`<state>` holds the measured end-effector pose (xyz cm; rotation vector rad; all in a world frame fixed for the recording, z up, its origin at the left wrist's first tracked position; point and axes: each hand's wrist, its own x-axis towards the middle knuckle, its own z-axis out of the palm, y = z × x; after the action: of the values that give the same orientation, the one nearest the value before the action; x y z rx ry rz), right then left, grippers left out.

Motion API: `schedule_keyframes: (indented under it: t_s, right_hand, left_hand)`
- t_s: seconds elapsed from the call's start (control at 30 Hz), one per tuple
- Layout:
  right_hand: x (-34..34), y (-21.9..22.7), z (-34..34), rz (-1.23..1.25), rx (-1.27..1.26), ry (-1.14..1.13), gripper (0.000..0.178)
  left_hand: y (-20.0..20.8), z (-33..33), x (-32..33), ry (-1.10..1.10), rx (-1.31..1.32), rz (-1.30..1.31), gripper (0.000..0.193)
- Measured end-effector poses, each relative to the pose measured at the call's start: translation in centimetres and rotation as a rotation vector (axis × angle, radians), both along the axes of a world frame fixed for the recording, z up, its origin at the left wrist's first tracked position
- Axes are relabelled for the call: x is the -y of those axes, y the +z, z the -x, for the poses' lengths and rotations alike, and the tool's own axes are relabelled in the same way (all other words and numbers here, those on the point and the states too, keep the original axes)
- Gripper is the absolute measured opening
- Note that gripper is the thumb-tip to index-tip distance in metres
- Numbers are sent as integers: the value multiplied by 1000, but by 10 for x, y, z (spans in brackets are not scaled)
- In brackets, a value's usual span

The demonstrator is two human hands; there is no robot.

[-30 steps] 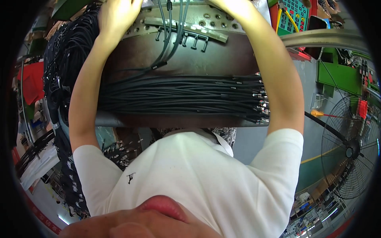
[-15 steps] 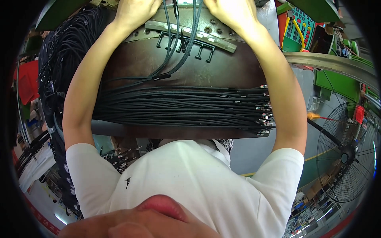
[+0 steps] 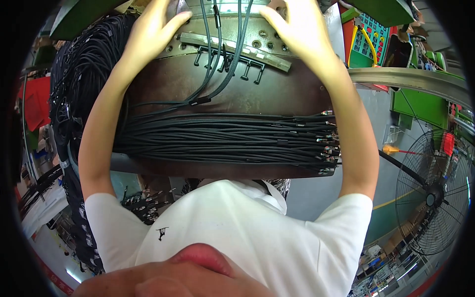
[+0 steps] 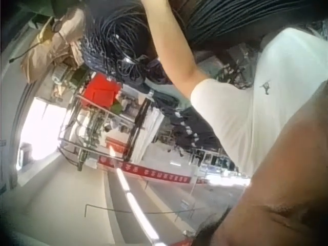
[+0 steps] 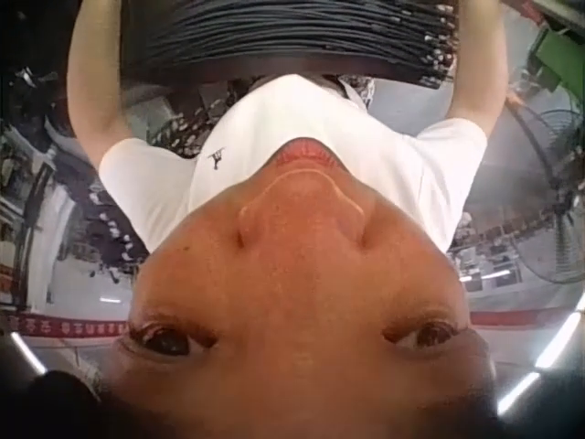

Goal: The recorder is picking individual cables from a bundle and plugging them into a testing or assembly fixture on a metal workbench.

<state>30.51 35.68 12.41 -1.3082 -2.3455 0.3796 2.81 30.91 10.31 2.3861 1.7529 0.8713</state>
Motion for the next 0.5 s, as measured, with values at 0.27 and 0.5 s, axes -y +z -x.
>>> schedule_keyframes:
  t_s: [0.27, 0.5]
  right_hand:
    - [224, -83, -211, -86, -293, -846, 30]
    - [301, -187, -181, 454, -392, -403, 41]
  left_hand:
    - [5, 8, 280, -267, 248, 1213, 27]
    - [-106, 24, 317, 359, -266, 345, 24]
